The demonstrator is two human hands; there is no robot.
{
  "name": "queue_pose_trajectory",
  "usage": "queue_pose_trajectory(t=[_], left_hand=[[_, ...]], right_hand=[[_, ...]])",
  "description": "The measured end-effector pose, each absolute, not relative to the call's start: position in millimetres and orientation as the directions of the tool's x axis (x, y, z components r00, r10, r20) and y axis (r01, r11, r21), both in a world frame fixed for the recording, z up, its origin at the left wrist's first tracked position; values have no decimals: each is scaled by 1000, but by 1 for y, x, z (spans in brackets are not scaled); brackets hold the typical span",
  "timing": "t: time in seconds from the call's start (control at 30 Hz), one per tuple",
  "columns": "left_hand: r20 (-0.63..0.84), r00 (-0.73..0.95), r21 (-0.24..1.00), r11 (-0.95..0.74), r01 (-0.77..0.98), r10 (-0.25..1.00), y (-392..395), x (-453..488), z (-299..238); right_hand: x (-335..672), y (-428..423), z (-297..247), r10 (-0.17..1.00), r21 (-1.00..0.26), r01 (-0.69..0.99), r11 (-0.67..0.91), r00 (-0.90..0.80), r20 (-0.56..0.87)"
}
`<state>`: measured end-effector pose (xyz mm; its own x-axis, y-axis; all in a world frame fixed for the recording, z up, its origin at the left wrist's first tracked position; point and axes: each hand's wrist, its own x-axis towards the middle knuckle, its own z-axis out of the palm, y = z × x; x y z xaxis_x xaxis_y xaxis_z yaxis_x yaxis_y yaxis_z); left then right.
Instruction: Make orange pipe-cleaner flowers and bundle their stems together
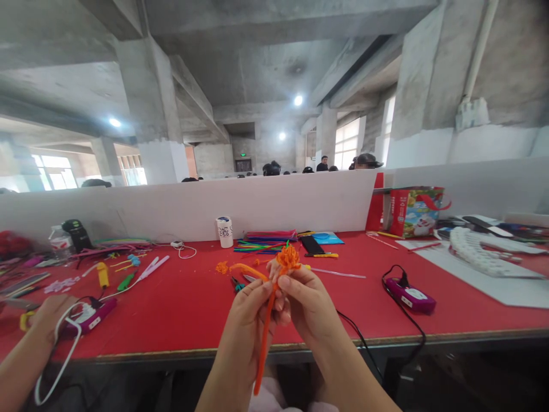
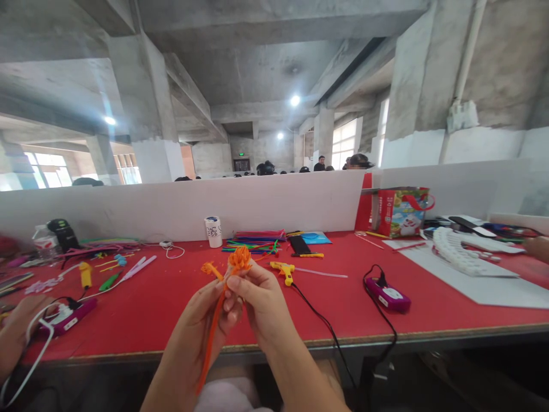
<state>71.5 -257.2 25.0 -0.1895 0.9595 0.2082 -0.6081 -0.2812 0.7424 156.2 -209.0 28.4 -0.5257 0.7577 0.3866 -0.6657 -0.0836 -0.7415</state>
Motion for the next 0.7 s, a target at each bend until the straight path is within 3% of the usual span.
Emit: queue_pose_trajectory(t=[0.1,0.2,0.3,0.4,0.5,0.6,0.7], left_hand=[[333,-415,775,-496,-392,847,-253,76,20],[491,-613,790,-613,14,618,-253,78,16],[719,-573,667,-622,410,393,-255,78,14],[834,-478,529,-642,554,275,-256,76,14],[797,-482,574,-705,417,363,-256,73,12],[607,-469,733,-680,19,641,-256,69,11],[414,-393,775,-544,-321,821,-259,68,16]], right_hand=[[151,-209,26,804,-729,-684,-18,-444,396],[147,-209,23,837,-718,-695,36,-371,401],[145,-210,21,849,-744,-661,97,-335,409],[147,-211,22,842,-773,-601,202,-296,450],[150,-213,23,823,-758,-597,261,-273,498],[152,-214,23,801,-729,-654,204,-317,508],[153,-214,22,777,-720,-682,129,-381,501]])
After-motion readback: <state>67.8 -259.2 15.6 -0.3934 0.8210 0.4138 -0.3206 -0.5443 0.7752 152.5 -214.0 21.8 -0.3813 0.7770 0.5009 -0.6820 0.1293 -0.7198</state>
